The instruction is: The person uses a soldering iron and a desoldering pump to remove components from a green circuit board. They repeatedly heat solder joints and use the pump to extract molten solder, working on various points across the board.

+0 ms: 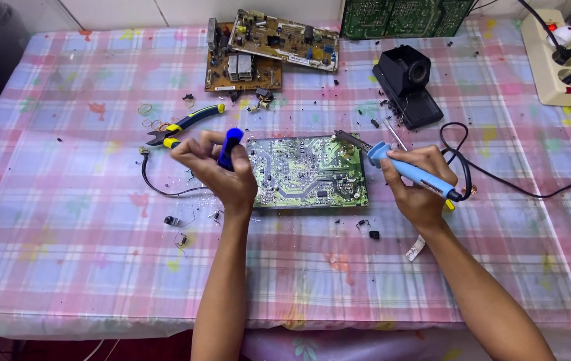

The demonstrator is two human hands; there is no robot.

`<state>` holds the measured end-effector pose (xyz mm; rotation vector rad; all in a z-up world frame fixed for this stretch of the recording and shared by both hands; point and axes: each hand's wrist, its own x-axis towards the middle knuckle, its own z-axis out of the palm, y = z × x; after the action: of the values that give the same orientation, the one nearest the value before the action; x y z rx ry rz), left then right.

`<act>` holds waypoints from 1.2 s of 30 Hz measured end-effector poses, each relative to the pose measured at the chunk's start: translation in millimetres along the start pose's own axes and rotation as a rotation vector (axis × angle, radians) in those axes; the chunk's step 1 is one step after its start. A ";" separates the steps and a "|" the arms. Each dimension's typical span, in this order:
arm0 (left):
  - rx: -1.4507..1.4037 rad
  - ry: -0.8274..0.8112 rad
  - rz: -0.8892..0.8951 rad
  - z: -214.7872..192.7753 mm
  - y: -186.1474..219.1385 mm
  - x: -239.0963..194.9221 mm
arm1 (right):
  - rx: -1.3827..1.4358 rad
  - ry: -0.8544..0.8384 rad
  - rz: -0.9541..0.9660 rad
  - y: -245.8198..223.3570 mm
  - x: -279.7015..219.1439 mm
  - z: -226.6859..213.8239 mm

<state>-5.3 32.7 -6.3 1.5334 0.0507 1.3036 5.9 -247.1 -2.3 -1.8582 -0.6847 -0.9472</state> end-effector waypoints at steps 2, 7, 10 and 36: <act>-0.057 0.019 0.027 6.0 11.7 1.4 | 0.001 0.000 -0.012 -3.5 1.3 0.1; -0.190 0.045 0.107 5.8 14.3 0.4 | -0.004 0.007 -0.034 -5.3 2.3 -0.5; -0.069 0.008 0.098 7.9 7.4 -5.6 | 0.016 0.011 -0.013 -6.7 3.0 -1.6; -0.027 -0.497 0.248 31.4 37.0 -13.0 | 0.147 0.033 0.138 -8.3 -2.9 1.6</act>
<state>-8.3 -12.0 16.4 1.8416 -0.4840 1.0676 -1.6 -242.3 -1.2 -1.7332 -0.5827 -0.8147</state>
